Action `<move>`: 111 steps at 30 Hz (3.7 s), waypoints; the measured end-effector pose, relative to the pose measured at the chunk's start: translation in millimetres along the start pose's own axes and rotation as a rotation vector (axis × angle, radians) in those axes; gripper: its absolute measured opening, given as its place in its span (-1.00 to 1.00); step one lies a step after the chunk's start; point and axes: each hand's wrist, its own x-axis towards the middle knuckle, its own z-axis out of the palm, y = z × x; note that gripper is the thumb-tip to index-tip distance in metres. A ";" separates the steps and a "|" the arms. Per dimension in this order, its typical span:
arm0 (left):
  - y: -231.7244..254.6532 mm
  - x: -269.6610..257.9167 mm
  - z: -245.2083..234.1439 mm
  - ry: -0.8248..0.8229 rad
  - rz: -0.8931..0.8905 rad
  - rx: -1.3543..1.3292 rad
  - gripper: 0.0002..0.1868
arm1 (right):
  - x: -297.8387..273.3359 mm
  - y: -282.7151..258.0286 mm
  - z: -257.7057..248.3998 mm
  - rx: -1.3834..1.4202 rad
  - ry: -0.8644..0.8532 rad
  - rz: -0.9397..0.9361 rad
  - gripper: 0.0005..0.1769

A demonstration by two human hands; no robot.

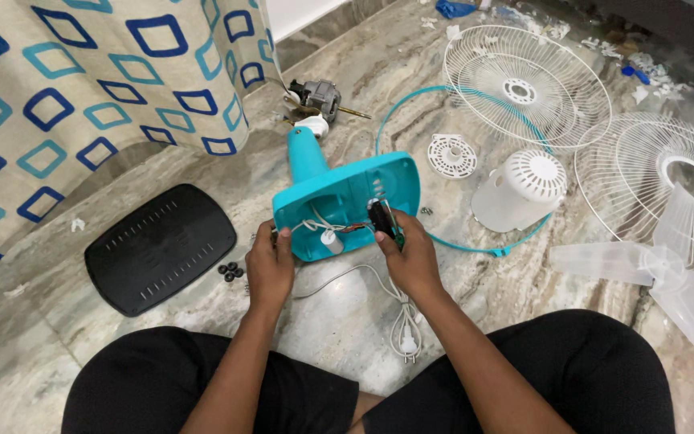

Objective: The person disassembles a teal fan base, removes the black cover, and uses a screwdriver to adjust internal wiring and components. They manipulate wires and a switch inside the base, then reposition the cover and continue working on the internal parts.

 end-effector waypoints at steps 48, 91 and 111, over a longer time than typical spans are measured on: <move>28.7 19.2 -28.8 -0.252 -0.065 -0.285 -0.51 | 33.6 -21.8 -30.1 0.289 -0.129 0.260 -0.52; 101.9 -25.0 32.9 -0.055 0.415 0.060 -0.80 | 1.9 2.2 -7.2 0.058 0.088 0.327 -0.61; 101.1 -21.7 38.0 -0.052 0.454 0.123 -0.79 | 17.0 -21.3 -25.3 -0.131 0.366 0.342 -0.90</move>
